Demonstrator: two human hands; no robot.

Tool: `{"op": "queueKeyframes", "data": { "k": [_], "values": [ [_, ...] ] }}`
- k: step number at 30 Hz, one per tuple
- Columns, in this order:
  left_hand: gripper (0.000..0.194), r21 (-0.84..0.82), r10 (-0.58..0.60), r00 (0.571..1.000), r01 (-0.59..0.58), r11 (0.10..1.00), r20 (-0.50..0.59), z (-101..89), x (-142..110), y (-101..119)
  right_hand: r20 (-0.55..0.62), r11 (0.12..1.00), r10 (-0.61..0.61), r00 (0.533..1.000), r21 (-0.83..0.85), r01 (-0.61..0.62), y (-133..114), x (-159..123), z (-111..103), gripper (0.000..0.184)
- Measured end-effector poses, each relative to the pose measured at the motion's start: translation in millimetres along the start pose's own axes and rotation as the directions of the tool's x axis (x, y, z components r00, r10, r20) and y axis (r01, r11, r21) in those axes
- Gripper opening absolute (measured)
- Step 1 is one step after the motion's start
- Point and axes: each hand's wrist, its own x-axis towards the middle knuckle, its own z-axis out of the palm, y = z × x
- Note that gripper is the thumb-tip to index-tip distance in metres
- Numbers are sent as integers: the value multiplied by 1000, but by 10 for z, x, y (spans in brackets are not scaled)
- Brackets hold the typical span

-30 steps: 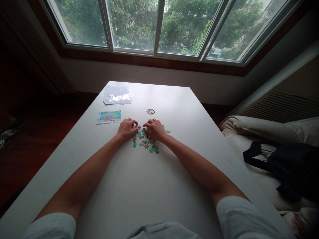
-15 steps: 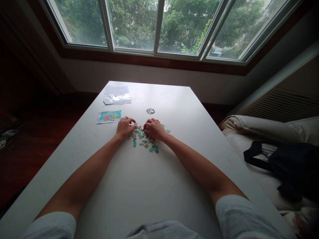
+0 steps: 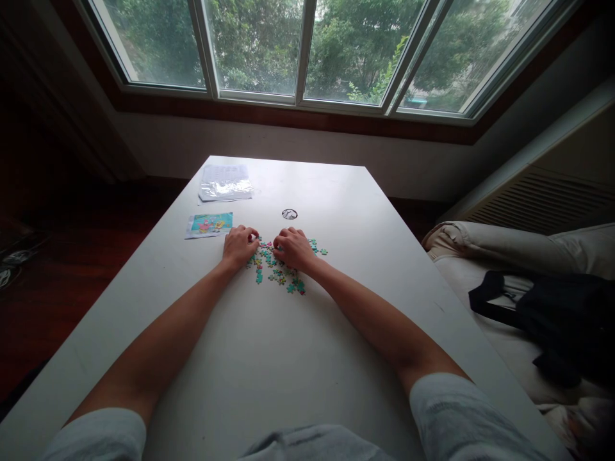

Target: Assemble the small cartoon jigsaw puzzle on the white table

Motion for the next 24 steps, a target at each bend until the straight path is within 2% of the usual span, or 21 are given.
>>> {"op": "queueKeyframes", "data": {
  "k": [4, 9, 16, 20, 24],
  "values": [
    [18, -4, 6, 1000, -6, 1000, 11, -12, -2, 17, -35, 1000, 24, 999, 13, -24, -2, 17, -23, 16],
    [19, -29, 33, 999, -33, 999, 18, -43, -19, 33, -64, 994, 95, 993, 61, -91, 116, 62, -56, 21],
    [20, -101, 257, 962, -247, 964, 90, -71, -78, 93, -82, 985, 134, 988, 118, -124, 395, 3, -91, 22],
    [21, -100, 281, 954, -271, 957, 101, -33, -90, 95, -40, 991, 90, 995, 103, -85, 491, -114, -91, 18],
    [23, -96, 288, 953, -279, 955, 91, -8, -80, 92, 3, 997, 53, 999, 53, -54, 452, -212, -55, 16]
  ]
}}
